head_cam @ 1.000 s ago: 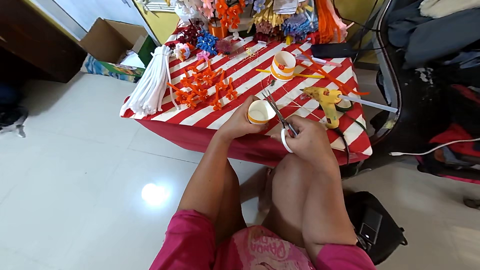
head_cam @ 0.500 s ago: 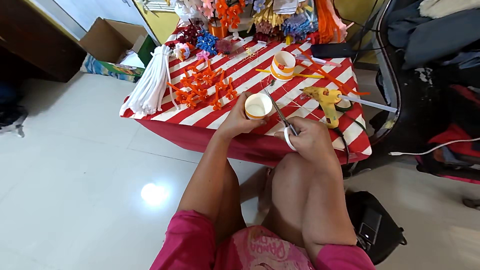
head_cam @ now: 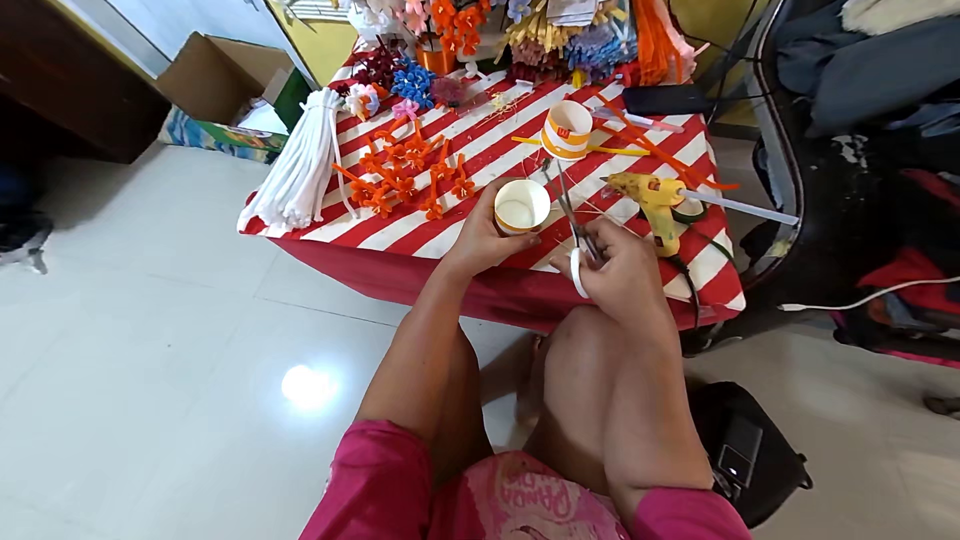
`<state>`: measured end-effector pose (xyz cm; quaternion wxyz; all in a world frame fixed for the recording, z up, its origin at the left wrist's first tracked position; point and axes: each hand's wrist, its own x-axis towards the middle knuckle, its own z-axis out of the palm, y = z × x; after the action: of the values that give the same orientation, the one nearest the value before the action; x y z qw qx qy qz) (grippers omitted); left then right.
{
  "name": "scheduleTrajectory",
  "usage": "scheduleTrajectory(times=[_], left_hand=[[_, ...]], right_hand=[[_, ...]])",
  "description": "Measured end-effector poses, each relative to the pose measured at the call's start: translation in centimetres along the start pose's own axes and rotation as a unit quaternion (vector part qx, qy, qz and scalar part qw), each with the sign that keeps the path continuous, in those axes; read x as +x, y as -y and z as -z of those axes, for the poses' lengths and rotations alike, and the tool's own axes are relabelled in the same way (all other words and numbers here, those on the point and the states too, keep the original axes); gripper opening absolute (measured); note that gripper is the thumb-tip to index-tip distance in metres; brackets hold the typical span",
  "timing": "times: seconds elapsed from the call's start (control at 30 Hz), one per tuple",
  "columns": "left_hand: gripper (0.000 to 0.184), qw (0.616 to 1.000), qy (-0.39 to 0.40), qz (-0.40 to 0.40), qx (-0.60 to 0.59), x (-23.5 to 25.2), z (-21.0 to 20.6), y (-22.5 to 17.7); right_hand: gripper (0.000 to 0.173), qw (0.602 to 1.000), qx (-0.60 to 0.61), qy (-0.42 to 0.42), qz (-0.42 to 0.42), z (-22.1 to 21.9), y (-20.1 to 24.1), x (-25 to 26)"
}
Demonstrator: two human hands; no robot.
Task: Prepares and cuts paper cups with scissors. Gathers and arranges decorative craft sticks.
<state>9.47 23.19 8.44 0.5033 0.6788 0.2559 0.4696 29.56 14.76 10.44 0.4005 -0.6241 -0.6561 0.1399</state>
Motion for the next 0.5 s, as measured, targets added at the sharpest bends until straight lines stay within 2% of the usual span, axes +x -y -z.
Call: scheduleTrajectory(times=[0.1, 0.17, 0.33, 0.5], left_hand=[[0.071, 0.986, -0.038, -0.093, 0.131, 0.3, -0.2, 1.0], [0.066, 0.978, -0.055, -0.126, 0.158, 0.5, -0.4, 1.4], [0.065, 0.980, -0.044, -0.127, 0.144, 0.3, -0.6, 1.1], [0.067, 0.989, -0.031, -0.084, 0.119, 0.1, -0.2, 0.7]], right_hand=[[0.040, 0.999, -0.040, -0.001, 0.025, -0.6, 0.5, -0.1], [0.040, 0.998, -0.058, -0.014, 0.029, -1.0, 0.6, -0.1], [0.037, 0.997, -0.054, -0.022, 0.041, -1.1, 0.3, -0.1], [0.031, 0.997, -0.039, -0.024, 0.057, -0.9, 0.2, -0.1]])
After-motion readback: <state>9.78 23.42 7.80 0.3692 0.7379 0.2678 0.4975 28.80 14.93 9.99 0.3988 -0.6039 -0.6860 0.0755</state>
